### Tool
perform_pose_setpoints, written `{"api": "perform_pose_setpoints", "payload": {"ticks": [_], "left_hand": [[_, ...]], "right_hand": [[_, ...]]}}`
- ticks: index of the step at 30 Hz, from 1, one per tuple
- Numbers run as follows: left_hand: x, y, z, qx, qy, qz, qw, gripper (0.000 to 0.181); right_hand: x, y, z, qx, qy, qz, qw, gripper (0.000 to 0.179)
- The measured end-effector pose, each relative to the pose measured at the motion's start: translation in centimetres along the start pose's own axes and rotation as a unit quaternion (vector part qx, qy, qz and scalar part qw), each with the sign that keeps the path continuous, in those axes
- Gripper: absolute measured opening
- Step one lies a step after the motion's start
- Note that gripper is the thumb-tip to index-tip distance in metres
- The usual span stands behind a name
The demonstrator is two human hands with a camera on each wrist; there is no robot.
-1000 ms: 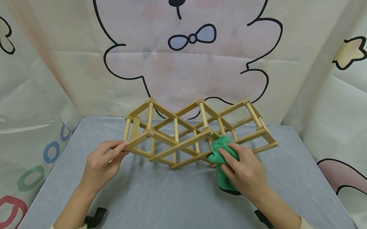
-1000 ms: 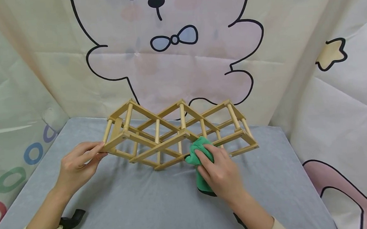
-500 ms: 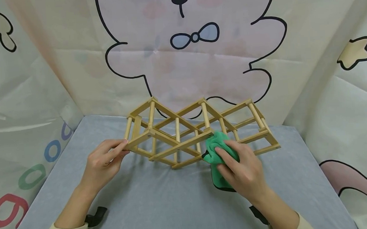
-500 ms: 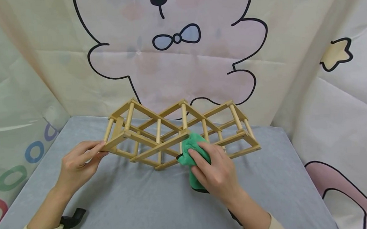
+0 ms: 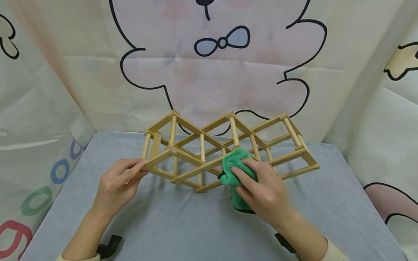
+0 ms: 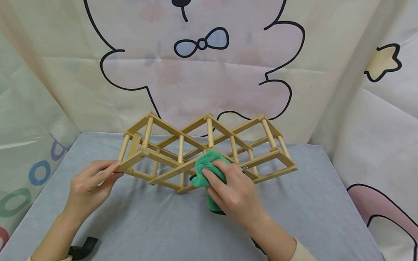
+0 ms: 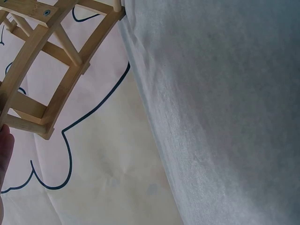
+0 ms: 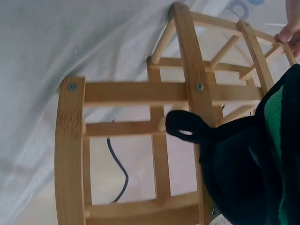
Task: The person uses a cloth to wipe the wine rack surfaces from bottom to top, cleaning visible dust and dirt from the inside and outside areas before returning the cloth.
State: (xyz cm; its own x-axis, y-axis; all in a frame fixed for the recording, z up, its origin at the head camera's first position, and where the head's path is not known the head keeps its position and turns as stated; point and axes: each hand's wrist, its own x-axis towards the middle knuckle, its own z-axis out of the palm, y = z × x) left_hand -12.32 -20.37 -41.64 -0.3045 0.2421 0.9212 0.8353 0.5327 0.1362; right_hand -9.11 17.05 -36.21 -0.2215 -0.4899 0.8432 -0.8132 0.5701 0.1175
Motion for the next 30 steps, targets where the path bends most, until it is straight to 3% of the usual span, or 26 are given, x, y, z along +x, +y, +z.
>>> {"api": "perform_pose_setpoints", "payload": {"ticks": [7,11,20,30], "left_hand": [[0.0,0.0,-0.2,0.001,-0.002,-0.002,1.0000,0.036],[0.0,-0.1,-0.2,-0.002,-0.004,0.000,1.0000,0.035],[-0.1,0.0,-0.2,0.003,-0.011,0.001,0.9999,0.035],[0.0,-0.1,-0.2,0.003,-0.017,-0.005,0.9998,0.035]], "right_hand": [[-0.2,-1.6,2.2,0.006,-0.071,0.019,0.9973,0.031],[-0.1,-2.5,3.6,0.017,-0.106,0.027,0.9939,0.022],[0.9,-3.7,5.0,0.036,-0.115,0.062,0.9907,0.032],[2.6,-4.5,5.6,0.053,-0.105,0.053,0.9917,0.032]]}}
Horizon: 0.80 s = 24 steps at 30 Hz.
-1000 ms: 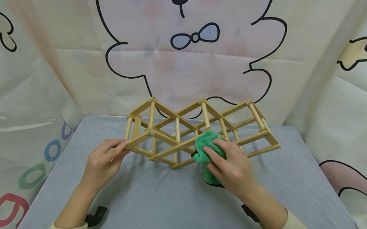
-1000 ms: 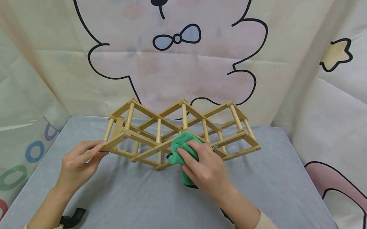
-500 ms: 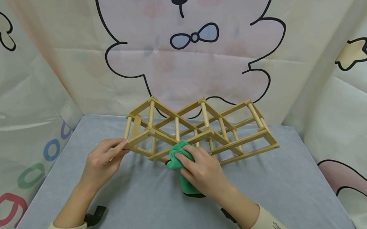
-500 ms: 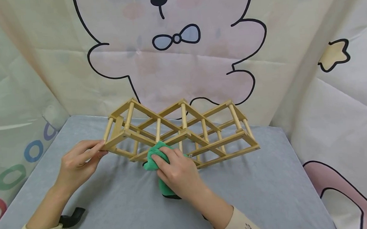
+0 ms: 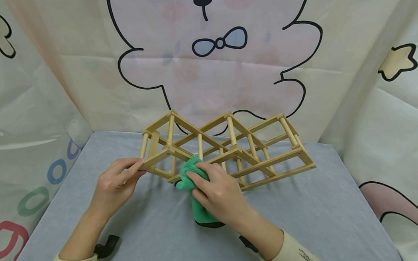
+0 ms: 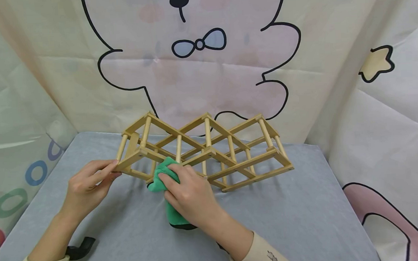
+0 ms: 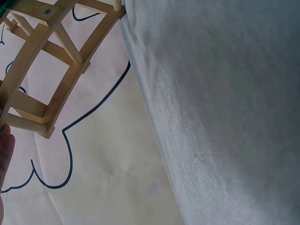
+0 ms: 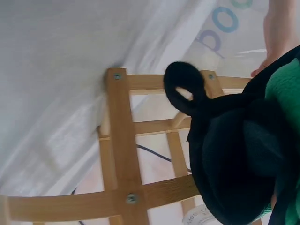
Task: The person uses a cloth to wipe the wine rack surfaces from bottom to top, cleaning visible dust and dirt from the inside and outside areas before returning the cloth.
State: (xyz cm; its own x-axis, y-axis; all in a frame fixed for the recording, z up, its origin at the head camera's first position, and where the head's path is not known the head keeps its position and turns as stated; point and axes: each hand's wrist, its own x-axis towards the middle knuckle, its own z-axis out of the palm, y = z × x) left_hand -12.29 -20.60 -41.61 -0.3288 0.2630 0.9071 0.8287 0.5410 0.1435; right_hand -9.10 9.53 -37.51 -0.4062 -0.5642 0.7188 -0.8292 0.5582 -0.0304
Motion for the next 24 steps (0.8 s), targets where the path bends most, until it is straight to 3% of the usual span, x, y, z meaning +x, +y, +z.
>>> {"api": "perform_pose_setpoints", "payload": {"ticks": [4,13,18,24], "left_hand": [[0.0,0.0,-0.1,-0.001,-0.001,-0.001,1.0000,0.035],[-0.1,0.0,-0.2,0.002,-0.005,0.005,1.0000,0.034],[-0.2,0.0,-0.2,0.000,-0.006,0.004,1.0000,0.034],[-0.3,0.0,-0.3,0.004,-0.009,0.005,0.9999,0.033]], "right_hand": [[1.2,-0.1,0.2,0.001,0.019,-0.017,0.9997,0.032],[3.5,-0.9,0.2,0.008,0.089,-0.102,0.9908,0.021],[4.4,-1.6,0.1,0.009,0.087,-0.101,0.9910,0.024],[4.8,-1.7,1.7,-0.017,0.075,-0.093,0.9927,0.031]]}}
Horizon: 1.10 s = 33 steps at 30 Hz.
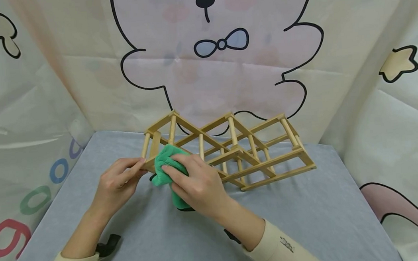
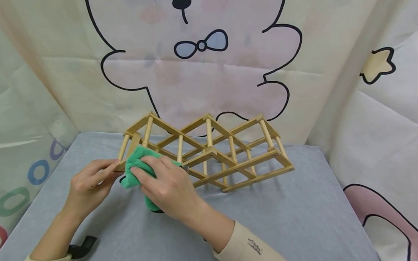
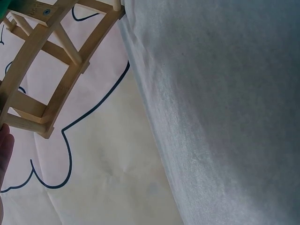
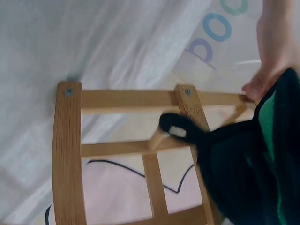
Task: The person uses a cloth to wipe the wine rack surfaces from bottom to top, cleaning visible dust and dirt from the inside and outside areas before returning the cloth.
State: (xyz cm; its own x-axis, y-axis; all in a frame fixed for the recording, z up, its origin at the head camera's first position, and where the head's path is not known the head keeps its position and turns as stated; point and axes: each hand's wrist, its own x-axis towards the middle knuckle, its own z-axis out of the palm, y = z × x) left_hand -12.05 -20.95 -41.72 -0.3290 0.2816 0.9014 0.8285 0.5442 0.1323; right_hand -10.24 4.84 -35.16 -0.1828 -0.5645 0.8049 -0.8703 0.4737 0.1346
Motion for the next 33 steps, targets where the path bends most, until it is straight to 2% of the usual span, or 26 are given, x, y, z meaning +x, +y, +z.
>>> {"api": "perform_pose_setpoints", "payload": {"ticks": [10,14,17,21,27,33], "left_hand": [[-0.4,-0.2,0.0,0.007,-0.006,0.005,0.9999,0.034],[-0.4,-0.3,0.0,0.008,-0.012,-0.002,0.9999,0.036],[-0.3,-0.3,0.0,0.006,-0.009,0.003,0.9999,0.034],[-0.2,-0.2,0.1,0.004,-0.004,0.010,0.9999,0.032],[0.0,-0.1,0.0,0.004,-0.003,0.006,1.0000,0.034],[0.0,-0.1,0.1,0.003,-0.001,0.005,1.0000,0.034]], "right_hand": [[0.5,-1.8,2.6,-0.029,-0.055,0.007,0.9980,0.027],[0.6,-2.1,2.9,-0.048,-0.064,0.001,0.9968,0.026],[0.5,-2.0,2.6,-0.054,-0.071,0.010,0.9960,0.025],[0.4,-1.6,1.5,-0.054,-0.062,0.031,0.9961,0.026],[0.1,-0.9,0.2,-0.058,-0.025,0.030,0.9976,0.031],[-0.3,-0.6,-0.3,-0.033,-0.019,0.046,0.9982,0.030]]}}
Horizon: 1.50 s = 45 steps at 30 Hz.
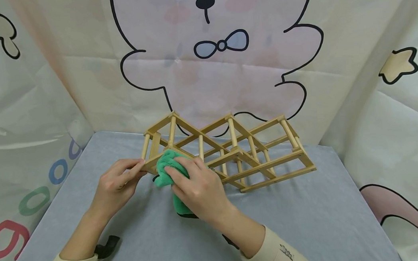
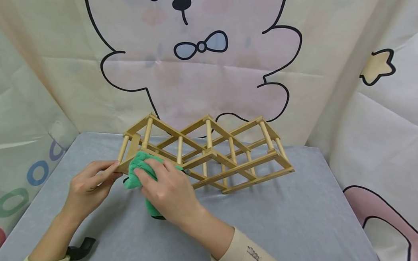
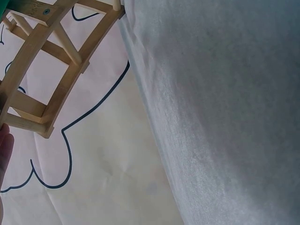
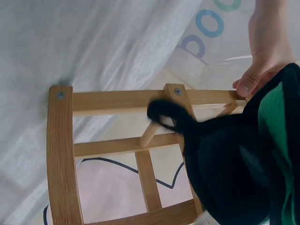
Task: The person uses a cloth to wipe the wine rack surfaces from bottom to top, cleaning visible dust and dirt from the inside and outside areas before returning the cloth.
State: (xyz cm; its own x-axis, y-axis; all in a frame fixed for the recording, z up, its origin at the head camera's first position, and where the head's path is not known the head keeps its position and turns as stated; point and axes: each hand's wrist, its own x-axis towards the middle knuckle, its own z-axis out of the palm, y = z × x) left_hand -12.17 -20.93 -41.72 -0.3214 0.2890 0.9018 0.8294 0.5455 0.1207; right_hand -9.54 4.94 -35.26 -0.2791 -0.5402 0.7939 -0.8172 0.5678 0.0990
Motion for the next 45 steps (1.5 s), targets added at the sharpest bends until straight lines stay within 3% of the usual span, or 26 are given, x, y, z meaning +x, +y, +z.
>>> {"api": "perform_pose_setpoints", "payload": {"ticks": [5,16,23,35,45], "left_hand": [[0.1,0.0,0.1,0.000,0.005,0.002,1.0000,0.033],[0.2,0.1,0.2,0.002,0.017,0.005,0.9998,0.036],[0.2,0.2,0.5,-0.005,0.023,0.005,0.9997,0.034],[0.2,0.1,0.4,-0.010,0.029,0.000,0.9995,0.034],[0.2,0.0,0.5,-0.011,0.028,0.005,0.9995,0.034]], "right_hand": [[-0.7,0.3,0.0,0.028,0.008,0.020,0.9994,0.028],[-3.8,1.0,0.3,0.038,-0.021,0.043,0.9981,0.028],[-5.6,1.1,-0.5,0.035,-0.021,0.061,0.9973,0.025],[-6.4,2.8,-2.4,0.027,0.021,0.072,0.9968,0.027],[-6.5,4.7,-5.6,0.001,0.096,0.070,0.9930,0.026]]}}
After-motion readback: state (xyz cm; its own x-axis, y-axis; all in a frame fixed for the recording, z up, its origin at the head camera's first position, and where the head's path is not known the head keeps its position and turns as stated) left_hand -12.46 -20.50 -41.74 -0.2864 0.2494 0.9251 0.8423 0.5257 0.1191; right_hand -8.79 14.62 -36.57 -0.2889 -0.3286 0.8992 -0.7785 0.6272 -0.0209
